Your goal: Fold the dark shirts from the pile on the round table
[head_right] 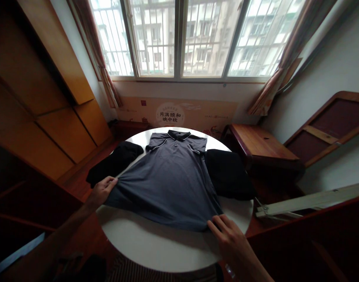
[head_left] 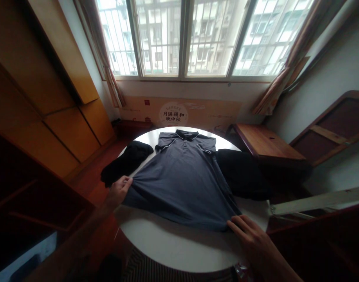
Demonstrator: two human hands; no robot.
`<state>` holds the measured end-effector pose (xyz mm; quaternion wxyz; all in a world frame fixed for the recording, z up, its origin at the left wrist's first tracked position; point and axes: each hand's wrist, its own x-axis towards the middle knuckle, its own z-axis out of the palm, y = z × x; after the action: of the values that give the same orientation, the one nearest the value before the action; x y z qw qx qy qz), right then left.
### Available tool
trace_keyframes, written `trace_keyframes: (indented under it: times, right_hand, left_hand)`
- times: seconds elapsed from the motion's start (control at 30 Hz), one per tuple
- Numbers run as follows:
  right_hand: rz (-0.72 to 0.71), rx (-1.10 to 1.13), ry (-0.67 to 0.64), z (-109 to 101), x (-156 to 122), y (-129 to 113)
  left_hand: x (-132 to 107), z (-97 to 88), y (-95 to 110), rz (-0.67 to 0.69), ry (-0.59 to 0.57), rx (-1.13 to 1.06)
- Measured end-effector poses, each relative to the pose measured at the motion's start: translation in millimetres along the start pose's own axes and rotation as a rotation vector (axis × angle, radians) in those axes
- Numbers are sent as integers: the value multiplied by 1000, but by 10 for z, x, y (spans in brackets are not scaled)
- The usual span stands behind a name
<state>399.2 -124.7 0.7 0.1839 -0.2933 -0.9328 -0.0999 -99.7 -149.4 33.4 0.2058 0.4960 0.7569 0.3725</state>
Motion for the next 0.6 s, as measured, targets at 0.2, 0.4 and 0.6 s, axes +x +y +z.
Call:
trace_keyframes:
  times: [0.2, 0.4, 0.6]
  right_hand:
    - [-122, 60, 1, -91, -182, -22]
    - [-18, 135, -141, -310, -12, -137]
    - [-2, 129, -159, -228, 205, -185]
  left_hand:
    - [-202, -257, -339, -287, -152, -29]
    - [-310, -285, -132, -5, -40, 445]
    - [-114, 123, 260, 512, -285, 361]
